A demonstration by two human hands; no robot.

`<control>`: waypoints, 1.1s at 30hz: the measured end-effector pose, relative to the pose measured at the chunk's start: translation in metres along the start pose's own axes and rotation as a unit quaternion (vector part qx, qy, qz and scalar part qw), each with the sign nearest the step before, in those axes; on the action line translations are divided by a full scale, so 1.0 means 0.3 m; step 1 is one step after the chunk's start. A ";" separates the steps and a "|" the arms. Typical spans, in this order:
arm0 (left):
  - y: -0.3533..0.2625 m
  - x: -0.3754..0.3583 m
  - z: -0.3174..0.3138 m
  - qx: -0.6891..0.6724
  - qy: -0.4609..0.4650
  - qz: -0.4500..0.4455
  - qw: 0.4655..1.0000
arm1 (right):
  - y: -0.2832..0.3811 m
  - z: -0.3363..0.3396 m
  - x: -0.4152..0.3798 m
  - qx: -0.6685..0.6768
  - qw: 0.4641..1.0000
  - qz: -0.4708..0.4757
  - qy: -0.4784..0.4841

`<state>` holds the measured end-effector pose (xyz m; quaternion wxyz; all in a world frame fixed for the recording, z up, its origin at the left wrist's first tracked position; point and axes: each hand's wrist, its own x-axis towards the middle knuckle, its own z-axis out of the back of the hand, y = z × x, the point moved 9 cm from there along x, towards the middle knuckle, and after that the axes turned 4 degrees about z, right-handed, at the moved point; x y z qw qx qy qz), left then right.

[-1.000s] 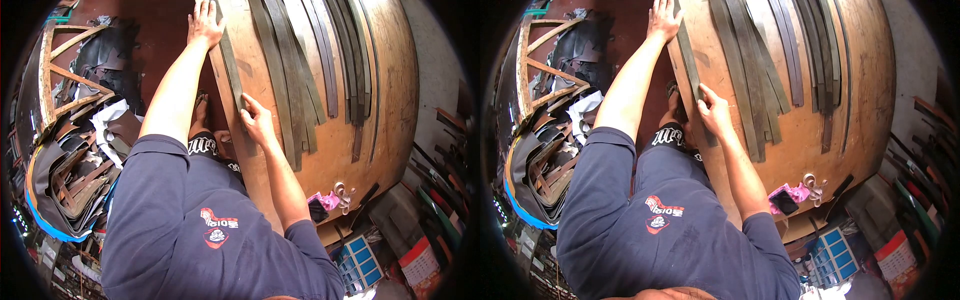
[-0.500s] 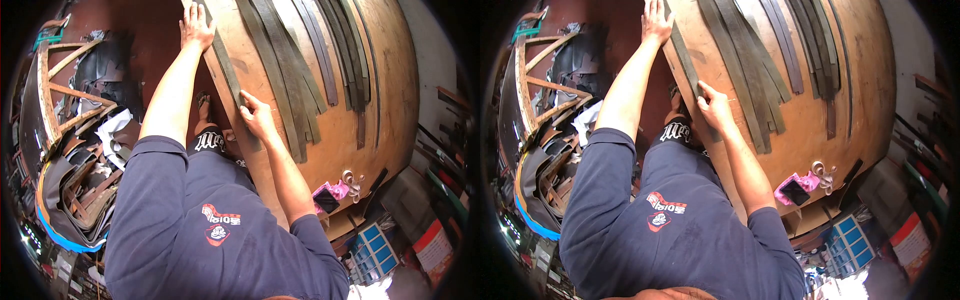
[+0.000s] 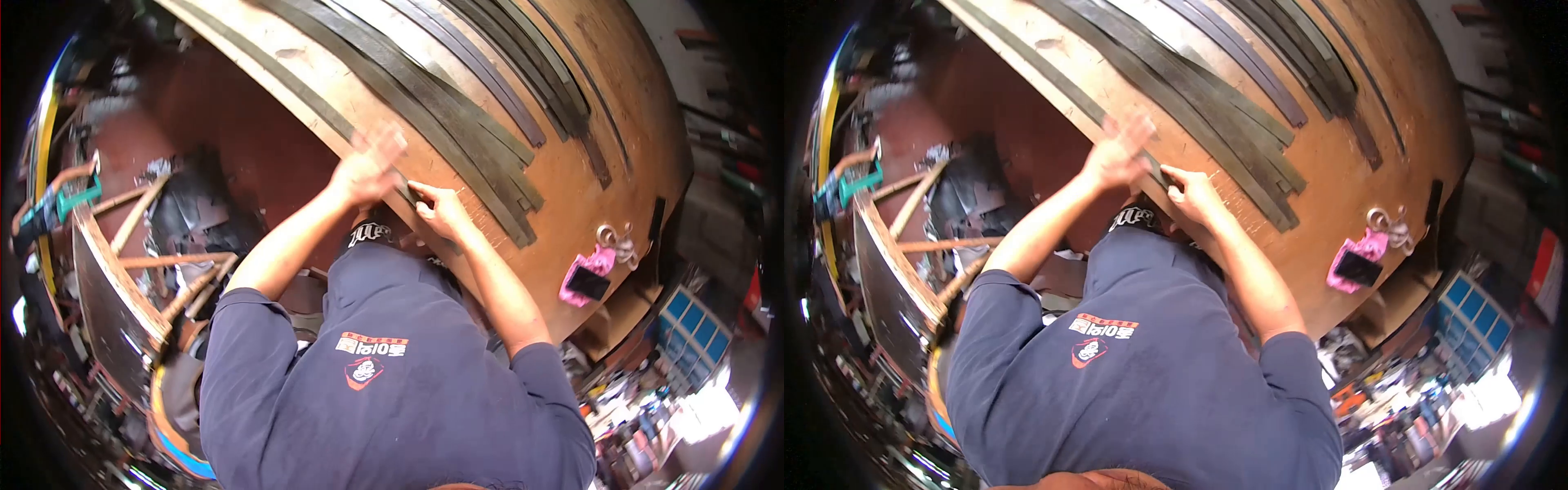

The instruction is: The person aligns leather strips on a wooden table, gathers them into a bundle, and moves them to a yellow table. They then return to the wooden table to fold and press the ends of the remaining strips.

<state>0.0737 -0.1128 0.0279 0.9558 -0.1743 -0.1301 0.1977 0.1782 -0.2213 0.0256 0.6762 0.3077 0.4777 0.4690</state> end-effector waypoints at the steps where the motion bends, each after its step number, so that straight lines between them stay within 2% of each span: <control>1: -0.105 -0.028 -0.012 -0.046 0.105 -0.048 0.992 | 0.001 0.003 -0.002 -0.005 1.000 -0.007 -0.004; 2: -0.155 -0.058 -0.029 -0.055 0.157 -0.084 0.983 | -0.006 -0.004 -0.006 0.025 0.998 -0.051 0.011; 4: -0.111 -0.076 -0.038 -0.021 0.194 -0.108 0.975 | 0.000 -0.002 -0.014 0.029 0.997 -0.077 0.009; 6: 0.017 -0.060 0.015 0.031 0.186 -0.058 0.980 | -0.011 0.002 -0.016 0.049 0.996 -0.077 -0.021; 8: 0.172 -0.079 0.048 0.079 0.177 -0.051 0.980 | -0.021 0.000 -0.030 0.069 0.993 -0.081 -0.048; 9: 0.266 -0.083 0.085 0.075 0.129 -0.032 0.988 | -0.013 0.004 -0.027 0.040 0.996 -0.065 -0.046; 10: 0.361 -0.076 0.114 0.078 0.134 0.035 0.987 | -0.004 0.003 -0.027 0.010 0.998 -0.049 -0.043; 11: 0.425 -0.063 0.160 0.107 0.109 0.077 0.985 | -0.015 -0.003 -0.030 0.008 0.997 -0.073 -0.038; 13: 0.468 -0.036 0.194 0.132 0.043 0.081 0.987 | 0.005 0.006 -0.038 0.000 0.996 -0.070 -0.062; 14: 0.431 -0.014 0.213 0.120 0.008 0.084 0.989 | 0.015 0.008 -0.042 -0.014 0.995 -0.064 -0.070; 16: 0.218 0.034 0.191 0.053 0.033 -0.025 0.998 | 0.001 0.002 -0.040 -0.017 0.995 -0.050 -0.087; 18: 0.019 0.048 0.150 -0.107 0.038 -0.125 0.986 | 0.008 -0.001 -0.042 -0.021 0.994 -0.034 -0.101; 20: -0.082 0.044 0.086 -0.122 0.051 -0.156 0.979 | 0.019 0.002 -0.054 0.021 0.993 -0.042 -0.111; 23: -0.091 0.056 0.039 -0.125 0.076 -0.141 0.979 | 0.028 0.020 -0.094 -0.003 0.987 -0.099 -0.128; 29: -0.087 0.058 0.049 -0.149 0.052 -0.159 0.975 | -0.044 0.041 -0.199 0.020 0.971 -0.070 -0.226; 33: -0.089 0.052 0.038 -0.147 0.054 -0.168 0.973 | -0.069 0.016 -0.223 -0.021 0.977 -0.081 -0.194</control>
